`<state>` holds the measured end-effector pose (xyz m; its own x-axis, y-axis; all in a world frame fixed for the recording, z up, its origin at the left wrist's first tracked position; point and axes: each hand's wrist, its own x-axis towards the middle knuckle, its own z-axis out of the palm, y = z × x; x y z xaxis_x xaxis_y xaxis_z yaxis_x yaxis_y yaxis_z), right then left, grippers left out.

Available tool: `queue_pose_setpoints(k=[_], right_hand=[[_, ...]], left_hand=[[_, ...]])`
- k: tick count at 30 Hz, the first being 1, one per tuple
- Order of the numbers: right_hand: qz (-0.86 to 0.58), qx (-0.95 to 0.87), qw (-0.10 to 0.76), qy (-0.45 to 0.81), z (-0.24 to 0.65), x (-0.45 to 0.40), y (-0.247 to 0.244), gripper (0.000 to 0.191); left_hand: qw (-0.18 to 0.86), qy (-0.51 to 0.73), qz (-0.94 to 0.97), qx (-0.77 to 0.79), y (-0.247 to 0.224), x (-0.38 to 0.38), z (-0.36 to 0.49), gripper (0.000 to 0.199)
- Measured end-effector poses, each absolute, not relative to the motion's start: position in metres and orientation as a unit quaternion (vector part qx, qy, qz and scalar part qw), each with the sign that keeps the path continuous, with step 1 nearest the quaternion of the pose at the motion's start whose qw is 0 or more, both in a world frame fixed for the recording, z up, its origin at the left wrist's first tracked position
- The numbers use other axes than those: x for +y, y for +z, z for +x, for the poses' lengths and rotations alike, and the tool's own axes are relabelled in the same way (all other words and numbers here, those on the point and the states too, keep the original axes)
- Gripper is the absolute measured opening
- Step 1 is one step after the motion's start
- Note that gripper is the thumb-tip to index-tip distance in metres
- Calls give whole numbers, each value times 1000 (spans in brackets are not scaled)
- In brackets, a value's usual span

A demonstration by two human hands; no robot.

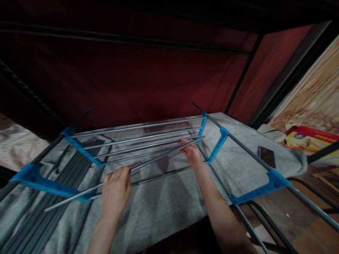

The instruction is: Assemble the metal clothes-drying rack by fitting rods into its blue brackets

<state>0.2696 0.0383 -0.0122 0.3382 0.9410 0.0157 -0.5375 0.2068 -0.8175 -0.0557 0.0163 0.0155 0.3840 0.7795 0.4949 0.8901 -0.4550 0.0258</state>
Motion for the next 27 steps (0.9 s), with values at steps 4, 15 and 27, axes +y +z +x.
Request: queue_pose_setpoints(k=[4,15,27], right_hand=[[-328,-240,739,538,272,37,-10,39],[-395,-46,772,496,277,35,-20,7],[-400,12,764,506,265,13,-27,17]], left_hand=[[159,-193,-823,-510,14,25,-61,29],[128,-179,-811,-542,-9,13,-17,34],[120,-159,-817,-542,-7,8,-13,34]])
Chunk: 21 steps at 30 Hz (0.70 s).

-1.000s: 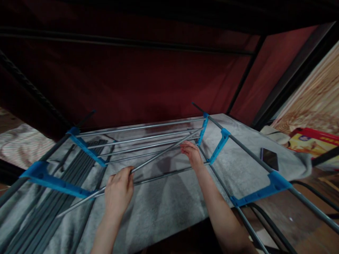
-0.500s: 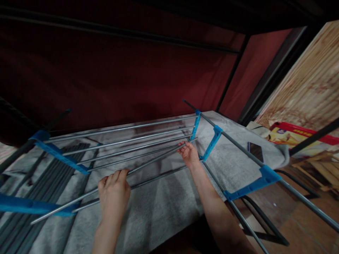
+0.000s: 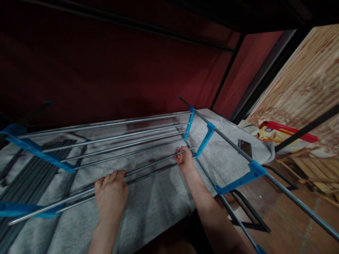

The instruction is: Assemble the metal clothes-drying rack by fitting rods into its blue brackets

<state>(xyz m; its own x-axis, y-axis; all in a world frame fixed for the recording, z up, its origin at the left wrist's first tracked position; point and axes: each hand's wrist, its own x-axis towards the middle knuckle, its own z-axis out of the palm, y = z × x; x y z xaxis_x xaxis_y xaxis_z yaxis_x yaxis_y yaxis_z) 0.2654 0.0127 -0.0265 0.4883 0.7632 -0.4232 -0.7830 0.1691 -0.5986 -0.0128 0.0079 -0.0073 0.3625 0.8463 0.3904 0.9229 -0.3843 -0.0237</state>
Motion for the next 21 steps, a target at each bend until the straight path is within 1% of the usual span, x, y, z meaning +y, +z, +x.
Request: queue_pose_setpoints(k=[9,15,21], right_hand=[[-385,36,786,482,265,2,-33,21],[-385,37,795,467,266,-3,-35,19],[-399,9,787,470,270,-3,-37,22]], left_hand=[[115,-97,-815,-559,-5,1,-4,35],[110,-95,-824,-548,-6,0,-2,34],[92,-85,-821,-557,-7,-1,1,36]])
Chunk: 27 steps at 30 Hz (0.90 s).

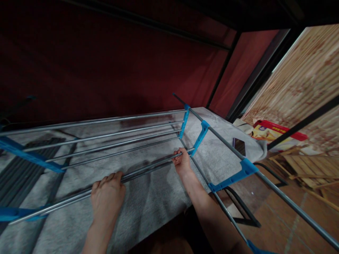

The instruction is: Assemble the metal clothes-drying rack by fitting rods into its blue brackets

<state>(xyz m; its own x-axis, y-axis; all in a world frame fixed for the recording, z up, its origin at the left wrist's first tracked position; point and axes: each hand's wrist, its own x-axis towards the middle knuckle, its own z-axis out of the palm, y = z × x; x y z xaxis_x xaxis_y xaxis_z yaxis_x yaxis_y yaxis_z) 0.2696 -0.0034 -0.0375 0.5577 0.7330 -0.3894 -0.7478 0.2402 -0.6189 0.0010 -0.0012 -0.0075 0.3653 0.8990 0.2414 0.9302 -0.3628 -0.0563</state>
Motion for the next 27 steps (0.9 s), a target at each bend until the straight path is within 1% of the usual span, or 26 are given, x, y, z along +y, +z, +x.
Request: queue_pose_setpoints(k=[4,12,20,23,27], right_hand=[[-392,18,790,471,269,-3,-39,21],[-413,5,787,459,269,-3,-37,23],[-406,13,791,457,267,-4,-35,21],[-407,4,789,461,265,-6,-34,15],[-391,11,773,499,259,-10,-31,5]], left_hand=[[84,-88,-822,-556,-9,0,0,37],[75,-86,-825,-554,-10,1,0,40],[61,-92,-826,-553,-11,4,-1,42],[56,-91,-831,-546,-10,5,0,43],[54,-84,-832,-546,-4,4,4,42]])
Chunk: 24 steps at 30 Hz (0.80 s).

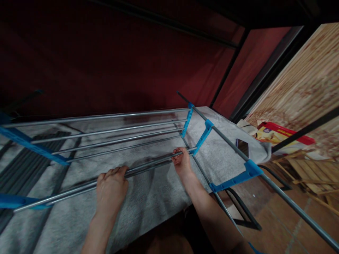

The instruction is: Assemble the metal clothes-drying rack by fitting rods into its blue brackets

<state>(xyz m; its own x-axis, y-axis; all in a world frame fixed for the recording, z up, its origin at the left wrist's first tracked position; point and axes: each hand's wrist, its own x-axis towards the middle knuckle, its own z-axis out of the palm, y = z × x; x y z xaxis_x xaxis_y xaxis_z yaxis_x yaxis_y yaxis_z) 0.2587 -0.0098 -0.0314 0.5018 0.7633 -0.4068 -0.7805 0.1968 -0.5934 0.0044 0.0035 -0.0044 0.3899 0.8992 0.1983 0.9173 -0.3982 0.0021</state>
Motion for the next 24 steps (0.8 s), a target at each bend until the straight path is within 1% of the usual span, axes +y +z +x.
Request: queue_pose_setpoints(k=[6,10,13,18,24], right_hand=[[-399,-30,708,582,227,-17,-36,1],[-401,-78,643,648,207,-19,-39,6],[-395,-102,611,678,200,-19,-38,8],[-404,-110,617,666,199,-17,-34,5],[-355,-131,632,676,202,-19,-28,5]], left_hand=[[15,-85,-822,-563,3,-2,11,37],[-18,-91,-813,-575,7,-4,13,36],[-21,-104,-810,-577,8,-5,14,34],[-7,-120,-815,-567,12,-7,13,32],[5,-134,-820,-556,24,-11,11,34]])
